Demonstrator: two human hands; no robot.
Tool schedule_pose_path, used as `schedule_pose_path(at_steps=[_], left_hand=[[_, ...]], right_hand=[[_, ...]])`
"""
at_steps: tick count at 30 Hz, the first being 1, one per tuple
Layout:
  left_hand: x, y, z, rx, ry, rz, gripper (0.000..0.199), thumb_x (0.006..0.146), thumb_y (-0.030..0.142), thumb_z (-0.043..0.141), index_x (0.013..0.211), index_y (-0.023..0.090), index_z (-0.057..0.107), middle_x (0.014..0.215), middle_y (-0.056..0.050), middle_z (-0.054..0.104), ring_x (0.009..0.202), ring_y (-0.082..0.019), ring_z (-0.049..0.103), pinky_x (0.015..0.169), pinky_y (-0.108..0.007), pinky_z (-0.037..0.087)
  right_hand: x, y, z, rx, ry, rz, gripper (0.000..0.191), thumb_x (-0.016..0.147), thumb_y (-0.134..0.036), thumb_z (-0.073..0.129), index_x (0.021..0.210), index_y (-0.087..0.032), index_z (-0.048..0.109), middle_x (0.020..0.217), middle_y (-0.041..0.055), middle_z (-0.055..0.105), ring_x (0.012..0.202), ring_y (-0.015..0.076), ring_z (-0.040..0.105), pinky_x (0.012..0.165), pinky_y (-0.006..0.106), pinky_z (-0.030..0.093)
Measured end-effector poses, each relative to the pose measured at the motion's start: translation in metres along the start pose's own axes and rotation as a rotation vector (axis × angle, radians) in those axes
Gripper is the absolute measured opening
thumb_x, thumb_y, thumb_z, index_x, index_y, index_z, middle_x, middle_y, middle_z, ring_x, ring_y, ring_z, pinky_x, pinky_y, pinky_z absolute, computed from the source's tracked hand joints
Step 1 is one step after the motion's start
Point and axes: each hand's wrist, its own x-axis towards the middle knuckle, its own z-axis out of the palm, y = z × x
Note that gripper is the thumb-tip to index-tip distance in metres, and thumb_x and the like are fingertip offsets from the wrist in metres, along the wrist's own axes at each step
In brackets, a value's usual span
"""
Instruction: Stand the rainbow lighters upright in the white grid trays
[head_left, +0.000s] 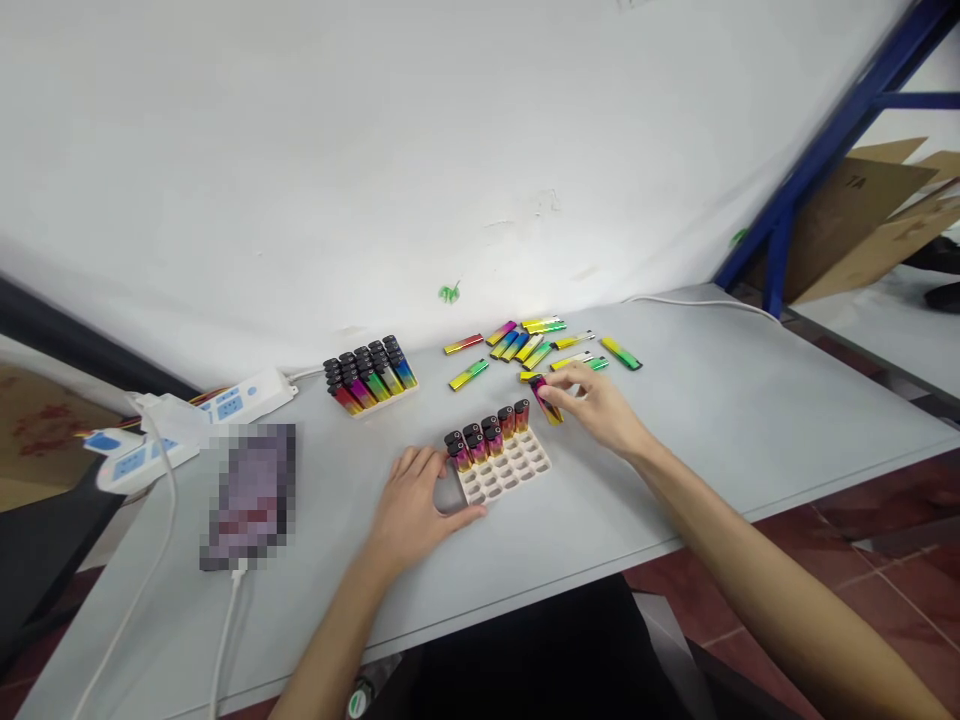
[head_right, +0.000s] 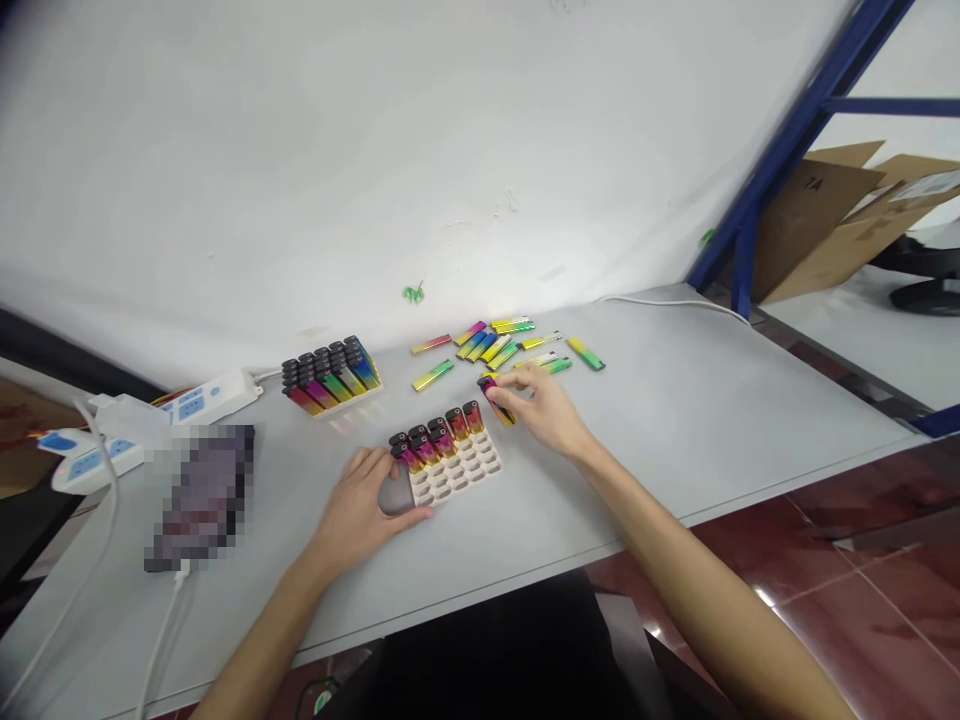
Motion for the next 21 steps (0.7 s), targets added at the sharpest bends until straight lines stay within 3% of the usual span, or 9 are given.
schedule_pose_path(at_steps=[5,10,16,21], left_hand=[[0.001,-0.002,0.001,-0.007,0.008,0.009,0.054,0.072,0.07,0.071,0.083,0.022,0.048,0.089,-0.004,0.058,0.089,-0.027,0.051,0.076,-0.042,0.045],[0.0,-0.001,0.001,0.0,0.001,-0.005,0.054,0.072,0.07,0.07,0.086,0.022,0.051,0.091,-0.004,0.059,0.093,-0.028,0.051,0.077,-0.042,0.044],[-0.001,-0.001,0.002,-0.001,0.03,0.021,0.052,0.073,0.067,0.072,0.093,0.022,0.055,0.091,-0.004,0.059,0.092,-0.028,0.051,0.077,-0.041,0.044],[-0.002,-0.002,0.003,0.006,0.033,0.029,0.055,0.074,0.069,0.07,0.099,0.022,0.056,0.091,-0.004,0.058,0.092,-0.028,0.051,0.078,-0.042,0.044]], right_hand=[[-0.023,-0.019,-0.01,0.044,-0.106,0.008,0.024,0.09,-0.046,0.064,0.087,-0.023,0.068,0.08,0.0028,0.069,0.073,0.0184,0.059,0.068,0.033,0.045],[-0.032,-0.028,0.007,-0.079,-0.117,-0.04,0.019,0.088,-0.039,0.069,0.101,-0.026,0.066,0.087,0.002,0.074,0.075,0.0192,0.066,0.071,0.034,0.05],[-0.03,-0.023,0.026,-0.29,-0.157,-0.124,0.012,0.09,-0.033,0.065,0.101,-0.029,0.067,0.099,0.0026,0.074,0.07,0.0197,0.064,0.067,0.035,0.047],[-0.033,-0.025,0.029,-0.307,-0.127,-0.097,0.013,0.087,-0.034,0.069,0.097,-0.03,0.063,0.092,0.0014,0.075,0.061,0.0185,0.061,0.059,0.032,0.042]])
